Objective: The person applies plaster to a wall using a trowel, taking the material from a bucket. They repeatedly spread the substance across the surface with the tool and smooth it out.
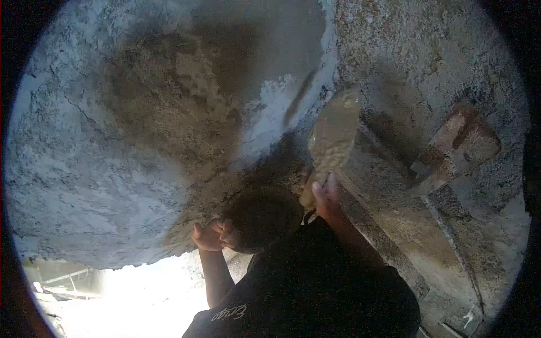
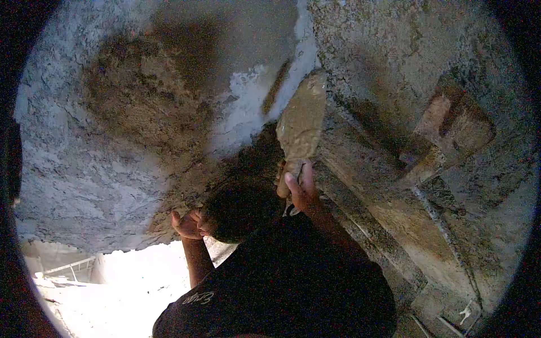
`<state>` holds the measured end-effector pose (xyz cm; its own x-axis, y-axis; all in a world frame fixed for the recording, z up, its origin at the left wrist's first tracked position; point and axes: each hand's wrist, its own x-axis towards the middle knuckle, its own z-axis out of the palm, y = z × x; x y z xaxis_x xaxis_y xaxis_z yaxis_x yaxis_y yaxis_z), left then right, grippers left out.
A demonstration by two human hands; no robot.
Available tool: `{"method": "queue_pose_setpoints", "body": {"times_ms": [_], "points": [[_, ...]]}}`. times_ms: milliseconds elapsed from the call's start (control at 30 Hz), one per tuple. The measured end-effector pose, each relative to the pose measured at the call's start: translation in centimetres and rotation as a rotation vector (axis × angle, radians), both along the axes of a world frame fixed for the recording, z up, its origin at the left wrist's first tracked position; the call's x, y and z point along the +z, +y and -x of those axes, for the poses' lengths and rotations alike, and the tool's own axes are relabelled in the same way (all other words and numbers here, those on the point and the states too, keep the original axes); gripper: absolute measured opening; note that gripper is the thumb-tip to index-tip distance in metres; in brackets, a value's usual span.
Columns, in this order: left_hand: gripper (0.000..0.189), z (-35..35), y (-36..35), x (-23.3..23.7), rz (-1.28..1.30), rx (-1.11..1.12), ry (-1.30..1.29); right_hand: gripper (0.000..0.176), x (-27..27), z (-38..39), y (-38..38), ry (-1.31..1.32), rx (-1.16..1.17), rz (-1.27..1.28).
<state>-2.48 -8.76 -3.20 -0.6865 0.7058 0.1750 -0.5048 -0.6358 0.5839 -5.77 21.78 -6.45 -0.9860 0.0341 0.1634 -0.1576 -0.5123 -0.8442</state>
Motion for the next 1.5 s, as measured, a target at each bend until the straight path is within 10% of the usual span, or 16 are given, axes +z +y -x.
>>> {"method": "queue_pose_setpoints", "body": {"times_ms": [267,700,833,933,1033,1233,1500], "points": [[0.076,-0.7,-1.8,-1.4,-0.037,0.068,-0.127,0.048,-4.1,4.9,-0.8,0.148,-0.55,-0.603],[0.076,-1.1,-1.6,-1.1,-0.086,0.196,-0.2,0.043,-3.4,9.4,-1.5,0.144,-0.604,-1.107],[0.075,-0.5,-2.3,-2.0,-0.102,0.135,-0.146,0.043,-10.1,9.3,-1.1,-0.073,-0.29,-0.516],[0.077,-0.4,-1.9,-2.0,-0.143,0.111,-0.144,0.046,-4.8,6.0,-1.0,-0.185,-0.295,-0.468],[0.079,0.1,-2.4,-2.6,-0.179,0.083,-0.111,0.049,-4.9,6.5,-0.4,-0.112,-0.435,-0.962],[0.076,0.0,-2.2,-1.7,-0.068,0.097,-0.134,0.039,0.3,8.4,-0.6,0.174,-0.678,-0.881],[0.077,0.8,-0.4,0.3,-0.095,0.032,-0.071,0.039,-0.6,6.7,-1.6,0.198,-0.412,-0.961]]}}
